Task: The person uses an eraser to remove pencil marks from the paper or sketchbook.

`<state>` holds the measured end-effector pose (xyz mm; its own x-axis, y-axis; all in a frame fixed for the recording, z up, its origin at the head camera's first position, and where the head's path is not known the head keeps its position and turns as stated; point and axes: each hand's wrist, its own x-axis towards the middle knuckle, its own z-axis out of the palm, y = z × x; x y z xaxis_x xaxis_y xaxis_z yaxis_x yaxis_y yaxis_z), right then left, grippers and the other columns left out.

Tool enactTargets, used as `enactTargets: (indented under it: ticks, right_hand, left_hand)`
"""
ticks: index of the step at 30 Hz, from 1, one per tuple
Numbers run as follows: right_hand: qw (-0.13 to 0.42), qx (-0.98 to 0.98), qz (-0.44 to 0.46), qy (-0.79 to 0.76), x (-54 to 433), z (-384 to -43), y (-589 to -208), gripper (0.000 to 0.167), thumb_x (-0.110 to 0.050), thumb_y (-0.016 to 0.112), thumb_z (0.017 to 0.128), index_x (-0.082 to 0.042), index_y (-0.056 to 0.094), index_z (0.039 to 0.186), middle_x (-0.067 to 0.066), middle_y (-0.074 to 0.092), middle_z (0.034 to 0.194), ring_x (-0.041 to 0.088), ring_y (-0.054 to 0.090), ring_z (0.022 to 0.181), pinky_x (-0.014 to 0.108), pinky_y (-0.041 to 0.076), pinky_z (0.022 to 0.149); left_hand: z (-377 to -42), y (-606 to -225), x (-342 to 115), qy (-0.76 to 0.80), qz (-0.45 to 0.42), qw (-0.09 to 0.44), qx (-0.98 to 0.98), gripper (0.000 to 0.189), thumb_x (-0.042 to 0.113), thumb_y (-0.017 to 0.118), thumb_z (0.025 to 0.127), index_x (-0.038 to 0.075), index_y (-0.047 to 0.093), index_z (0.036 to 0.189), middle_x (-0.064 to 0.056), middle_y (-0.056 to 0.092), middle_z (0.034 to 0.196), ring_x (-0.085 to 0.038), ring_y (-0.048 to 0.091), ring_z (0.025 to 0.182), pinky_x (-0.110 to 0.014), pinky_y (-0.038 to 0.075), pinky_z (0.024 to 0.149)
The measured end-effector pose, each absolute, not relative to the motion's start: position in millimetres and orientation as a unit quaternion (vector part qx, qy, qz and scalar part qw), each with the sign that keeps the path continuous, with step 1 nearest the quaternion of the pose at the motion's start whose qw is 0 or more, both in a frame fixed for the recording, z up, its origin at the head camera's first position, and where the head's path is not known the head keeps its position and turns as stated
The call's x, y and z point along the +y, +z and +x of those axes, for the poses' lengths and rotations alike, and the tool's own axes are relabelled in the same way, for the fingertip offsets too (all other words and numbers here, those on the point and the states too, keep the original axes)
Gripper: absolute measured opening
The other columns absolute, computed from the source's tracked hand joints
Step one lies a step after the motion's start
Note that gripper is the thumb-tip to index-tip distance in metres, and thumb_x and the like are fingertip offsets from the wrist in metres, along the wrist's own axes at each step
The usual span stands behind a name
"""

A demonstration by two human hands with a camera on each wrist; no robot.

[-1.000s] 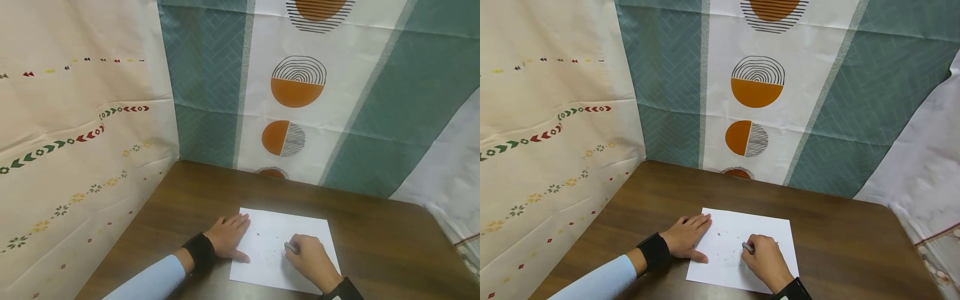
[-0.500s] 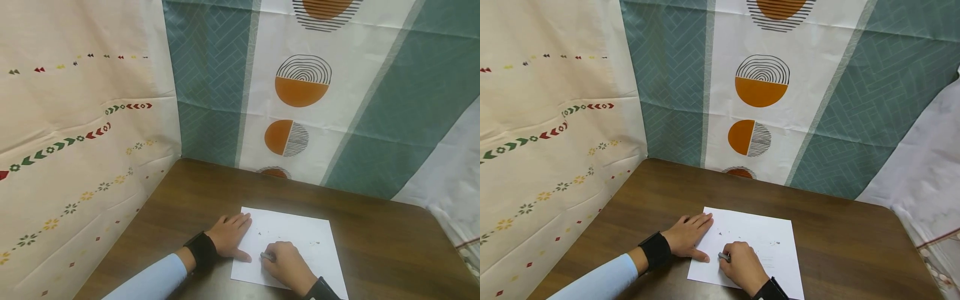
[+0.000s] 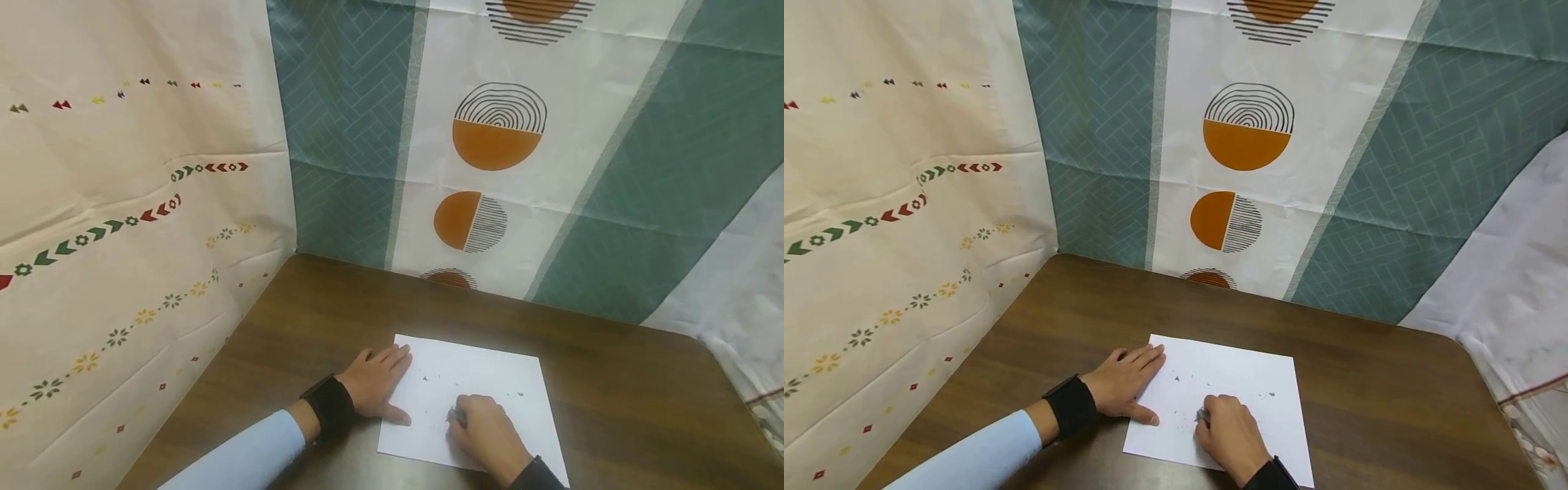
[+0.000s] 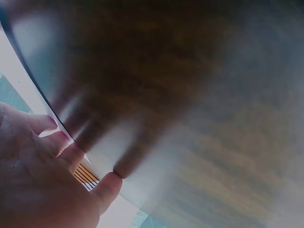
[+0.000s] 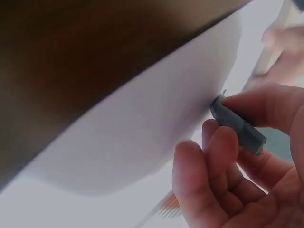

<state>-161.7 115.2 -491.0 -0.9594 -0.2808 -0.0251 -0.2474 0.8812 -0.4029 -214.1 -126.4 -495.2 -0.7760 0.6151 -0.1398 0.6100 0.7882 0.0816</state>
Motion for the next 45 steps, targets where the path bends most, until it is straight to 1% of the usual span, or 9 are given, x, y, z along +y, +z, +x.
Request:
enactTargets:
  ticks: [4,7,10,15,22,27,31,37,45]
  right_hand:
    - [0.034,0.98,-0.069,-0.182,149,-165,-490,0.013,-0.01,0.071,0.082,-0.011,0.063,0.072,-0.003,0.058,0.067,0.016,0.05,0.061,0.038,0.046,0.06]
    - [0.034,0.984,-0.022,-0.173,174,-165,-490,0.009,-0.01,0.069,0.084,-0.006,0.066,0.077,0.002,0.063,0.072,0.019,0.051,0.063,0.041,0.047,0.061]
    - [0.034,0.985,0.005,-0.171,192,-165,-490,0.01,-0.01,0.067,0.085,-0.004,0.065,0.077,0.003,0.059,0.069,0.02,0.049,0.061,0.039,0.043,0.057]
    - [0.03,0.985,0.011,-0.172,200,-162,-490,0.015,-0.012,0.065,0.086,-0.007,0.059,0.073,0.002,0.048,0.064,0.02,0.045,0.06,0.037,0.038,0.055]
    - [-0.004,0.98,-0.01,-0.199,192,-162,-485,0.01,-0.012,0.07,0.082,-0.009,0.064,0.076,0.001,0.052,0.067,0.02,0.047,0.064,0.038,0.039,0.059]
    - [-0.029,0.971,-0.036,-0.233,175,-160,-469,0.01,-0.008,0.07,0.08,-0.012,0.064,0.072,-0.002,0.052,0.063,0.017,0.046,0.061,0.034,0.038,0.057]
    - [-0.026,0.969,-0.049,-0.242,159,-159,-459,0.006,-0.008,0.071,0.079,-0.011,0.068,0.075,-0.004,0.057,0.065,0.015,0.048,0.061,0.033,0.041,0.057]
    - [-0.029,0.964,-0.077,-0.252,138,-155,-456,0.012,-0.007,0.074,0.078,-0.014,0.067,0.072,-0.007,0.056,0.062,0.013,0.047,0.058,0.031,0.041,0.055]
    - [0.002,0.957,-0.118,-0.266,121,-152,-463,0.012,-0.009,0.074,0.078,-0.016,0.068,0.072,-0.012,0.057,0.062,0.009,0.047,0.057,0.029,0.041,0.055]
  left_hand:
    - [-215,-496,-128,0.026,0.324,0.083,0.942,0.108,0.079,0.06,0.081,0.009,0.032,0.159,-0.008,0.027,0.165,-0.026,0.026,0.15,-0.061,0.029,0.111]
    - [-216,-499,-129,0.029,0.326,0.079,0.942,0.109,0.079,0.06,0.081,0.008,0.032,0.158,-0.009,0.027,0.165,-0.027,0.026,0.15,-0.061,0.029,0.11]
    - [-215,-501,-130,0.028,0.324,0.075,0.943,0.109,0.08,0.059,0.08,0.009,0.032,0.158,-0.008,0.027,0.165,-0.026,0.026,0.15,-0.061,0.03,0.11]
    - [-215,-506,-131,0.018,0.321,0.075,0.944,0.109,0.082,0.057,0.08,0.011,0.033,0.158,-0.006,0.027,0.165,-0.025,0.026,0.15,-0.06,0.03,0.11]
    - [-218,-515,-133,0.019,0.321,0.07,0.944,0.111,0.084,0.056,0.079,0.011,0.032,0.159,-0.006,0.026,0.165,-0.025,0.025,0.15,-0.061,0.03,0.11]
    - [-215,-507,-132,0.02,0.324,0.075,0.943,0.109,0.082,0.056,0.08,0.01,0.032,0.159,-0.007,0.027,0.165,-0.026,0.026,0.15,-0.06,0.031,0.11]
    - [-212,-501,-132,0.027,0.32,0.083,0.943,0.108,0.08,0.058,0.08,0.01,0.032,0.159,-0.007,0.026,0.165,-0.026,0.026,0.15,-0.06,0.03,0.11]
    - [-212,-499,-130,0.019,0.321,0.08,0.944,0.108,0.081,0.057,0.08,0.011,0.033,0.158,-0.006,0.027,0.165,-0.025,0.027,0.15,-0.059,0.031,0.11]
    - [-214,-499,-126,0.023,0.319,0.079,0.944,0.108,0.08,0.058,0.08,0.011,0.032,0.159,-0.006,0.027,0.165,-0.024,0.026,0.15,-0.059,0.03,0.111]
